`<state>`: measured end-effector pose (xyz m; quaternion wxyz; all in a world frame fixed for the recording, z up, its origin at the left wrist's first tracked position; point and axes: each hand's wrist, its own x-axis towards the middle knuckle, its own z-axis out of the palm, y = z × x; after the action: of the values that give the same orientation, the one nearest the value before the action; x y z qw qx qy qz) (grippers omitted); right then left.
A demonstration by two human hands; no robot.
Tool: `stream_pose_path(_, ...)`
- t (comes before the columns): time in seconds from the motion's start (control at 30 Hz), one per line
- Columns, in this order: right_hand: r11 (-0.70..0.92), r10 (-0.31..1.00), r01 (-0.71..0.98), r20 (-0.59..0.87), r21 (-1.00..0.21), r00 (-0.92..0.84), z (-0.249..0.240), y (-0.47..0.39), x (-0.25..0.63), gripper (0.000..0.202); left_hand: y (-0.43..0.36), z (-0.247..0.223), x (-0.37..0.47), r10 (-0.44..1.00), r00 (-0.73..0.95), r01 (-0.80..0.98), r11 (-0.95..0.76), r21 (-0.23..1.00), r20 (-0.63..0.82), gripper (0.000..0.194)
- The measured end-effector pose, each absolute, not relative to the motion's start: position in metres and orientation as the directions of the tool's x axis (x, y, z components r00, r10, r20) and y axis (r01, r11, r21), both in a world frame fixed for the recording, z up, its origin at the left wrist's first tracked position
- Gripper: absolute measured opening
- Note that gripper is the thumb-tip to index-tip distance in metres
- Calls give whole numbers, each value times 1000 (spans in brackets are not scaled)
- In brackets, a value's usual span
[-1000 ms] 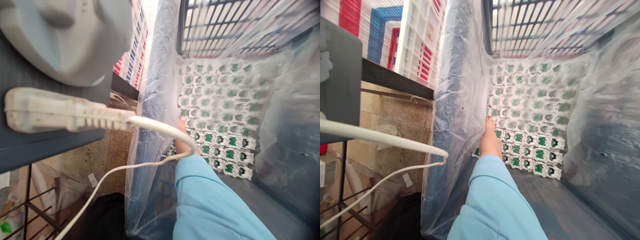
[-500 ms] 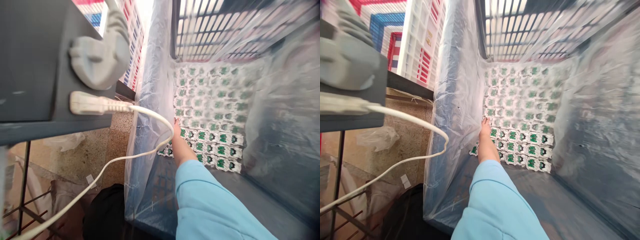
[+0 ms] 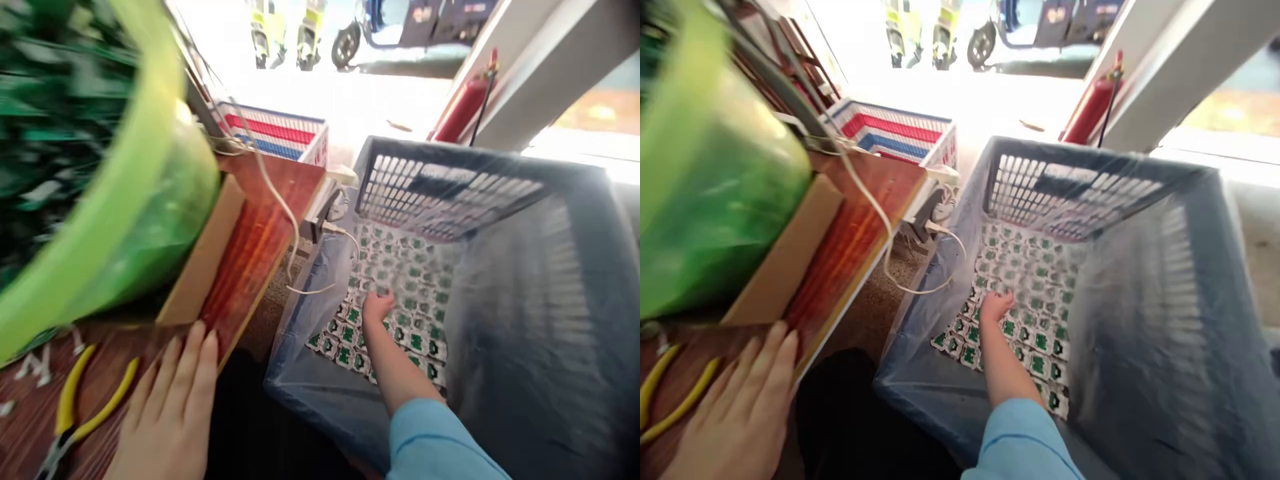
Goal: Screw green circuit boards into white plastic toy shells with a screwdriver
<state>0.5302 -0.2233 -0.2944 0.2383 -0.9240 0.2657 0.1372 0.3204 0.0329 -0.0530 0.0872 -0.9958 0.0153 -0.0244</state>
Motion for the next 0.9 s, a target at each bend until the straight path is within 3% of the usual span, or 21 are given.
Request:
stream_pose_path(0.1, -725, -400, -406, -139, -557, 906, -232, -201, 544, 32, 17, -54, 328, 22, 997, 37, -976, -214, 71, 73)
stream_pose_path(0.23, -644, -286, 44, 294, -764, 912, -124, -157, 525, 44, 6, -54, 331, 68, 996, 76, -984, -159, 54, 62)
stream_pose_path(0.33, -534, -176, 410, 572, -739, 801, -43, -123, 489, 44, 9, -48, 314, 31, 998, 37, -994, -104, 63, 62)
stream_pose_path(0.37, -490, -95, 533, 651, -689, 754, -18, -111, 478, 40, 11, -44, 303, 0, 998, 5, -996, -88, 60, 61)
stream_pose_path(0.4, -425, 98, 679, 716, -598, 692, 5, -97, 470, 35, 15, -39, 290, -36, 998, -32, -997, -74, 58, 60)
stream_pose_path(0.43, -396, 346, 765, 689, -507, 636, 26, -82, 464, 30, 20, -33, 274, -69, 996, -65, -996, -63, 53, 59)
stream_pose_path(0.47, -419, 586, 806, 553, -419, 592, 46, -65, 463, 28, 26, -26, 257, -89, 995, -86, -995, -57, 49, 58)
stream_pose_path(0.57, -426, 823, 845, 249, -322, 510, 85, -10, 475, 16, 48, -2, 198, -104, 994, -103, -994, -30, 38, 51)
stream_pose_path(0.63, -462, 876, 849, 20, -257, 482, 95, 23, 488, 17, 63, 14, 157, -67, 996, -68, -998, 15, 61, 48)
stream_pose_path(0.73, -513, 848, 844, -245, -155, 471, 93, 59, 501, 22, 85, 34, 98, 154, 973, 137, -985, 108, 173, 47)
stream_pose_path(0.83, -540, 821, 835, -286, -108, 494, 84, 73, 505, 20, 121, 49, 57, 521, 832, 475, -847, 241, 191, 37)
stream_pose_path(0.9, -530, 847, 834, -159, -153, 508, 80, 72, 505, 24, 156, 56, 43, 665, 721, 618, -744, 254, 193, 33)
